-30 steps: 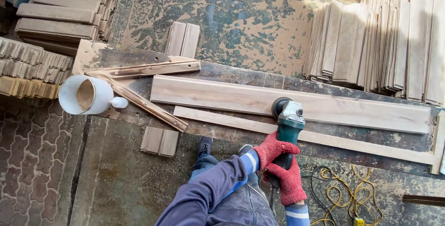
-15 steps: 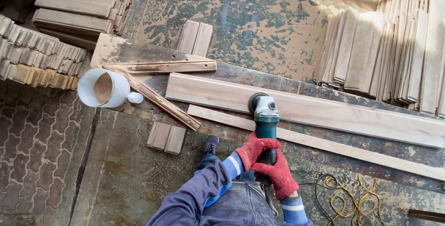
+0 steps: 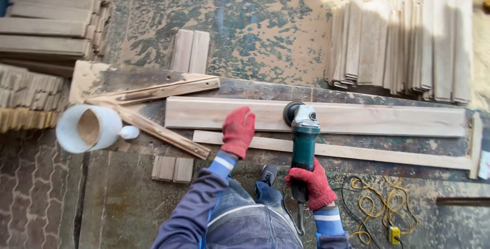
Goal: Sanding the surface of a wooden plank using a handheld angle grinder with a sanding attachment.
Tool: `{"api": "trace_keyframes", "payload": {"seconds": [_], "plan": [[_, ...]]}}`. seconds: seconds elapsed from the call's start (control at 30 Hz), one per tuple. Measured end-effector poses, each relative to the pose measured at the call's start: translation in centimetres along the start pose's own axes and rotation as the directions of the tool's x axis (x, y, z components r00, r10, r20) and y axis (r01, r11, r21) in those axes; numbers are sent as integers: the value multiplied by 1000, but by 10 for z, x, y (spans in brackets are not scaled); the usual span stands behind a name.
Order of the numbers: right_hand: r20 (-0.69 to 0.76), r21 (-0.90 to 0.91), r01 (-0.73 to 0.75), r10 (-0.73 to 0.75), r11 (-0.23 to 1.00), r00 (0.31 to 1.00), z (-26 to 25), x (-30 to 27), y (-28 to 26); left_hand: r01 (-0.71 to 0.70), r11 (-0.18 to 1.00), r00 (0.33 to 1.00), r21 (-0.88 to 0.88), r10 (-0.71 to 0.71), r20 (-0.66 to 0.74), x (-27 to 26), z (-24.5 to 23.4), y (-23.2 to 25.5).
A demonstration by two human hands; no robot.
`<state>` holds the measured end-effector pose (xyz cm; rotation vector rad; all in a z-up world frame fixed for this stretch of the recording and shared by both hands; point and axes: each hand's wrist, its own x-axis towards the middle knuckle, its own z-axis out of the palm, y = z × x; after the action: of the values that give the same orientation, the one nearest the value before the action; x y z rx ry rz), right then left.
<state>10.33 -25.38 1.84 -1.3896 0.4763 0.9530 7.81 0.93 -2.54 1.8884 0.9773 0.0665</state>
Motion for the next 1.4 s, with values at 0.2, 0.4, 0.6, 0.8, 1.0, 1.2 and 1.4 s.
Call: {"api": "trace_keyframes", "payload": {"seconds": [0.2,0.4,0.6,0.8,1.0,1.2,1.4], "plan": [[-103,166,107,-90,980,991,-61,1,-9,-598,622,725,506,689,9,60,60,3],[-165,249,129,-89,960,982,-93,-10,9,-679,554,682,482,719,135,42,68,18],[-136,258,132,-99,957,986,-91,-17,12,-730,597,664,333,735,137,41,76,30],[-165,194,134,-103,972,981,-115,-8,28,-184,805,894,565,376,-243,43,-40,-46],[-188,142,191,-163,971,969,-95,-5,10,211,778,942,591,0,-337,79,-80,-157],[-59,85,114,-110,990,992,-55,3,4,129,802,878,583,180,-443,79,-69,-164],[18,-29,37,-37,999,999,31,-5,8,95,806,938,584,124,-324,78,-83,-156]]}}
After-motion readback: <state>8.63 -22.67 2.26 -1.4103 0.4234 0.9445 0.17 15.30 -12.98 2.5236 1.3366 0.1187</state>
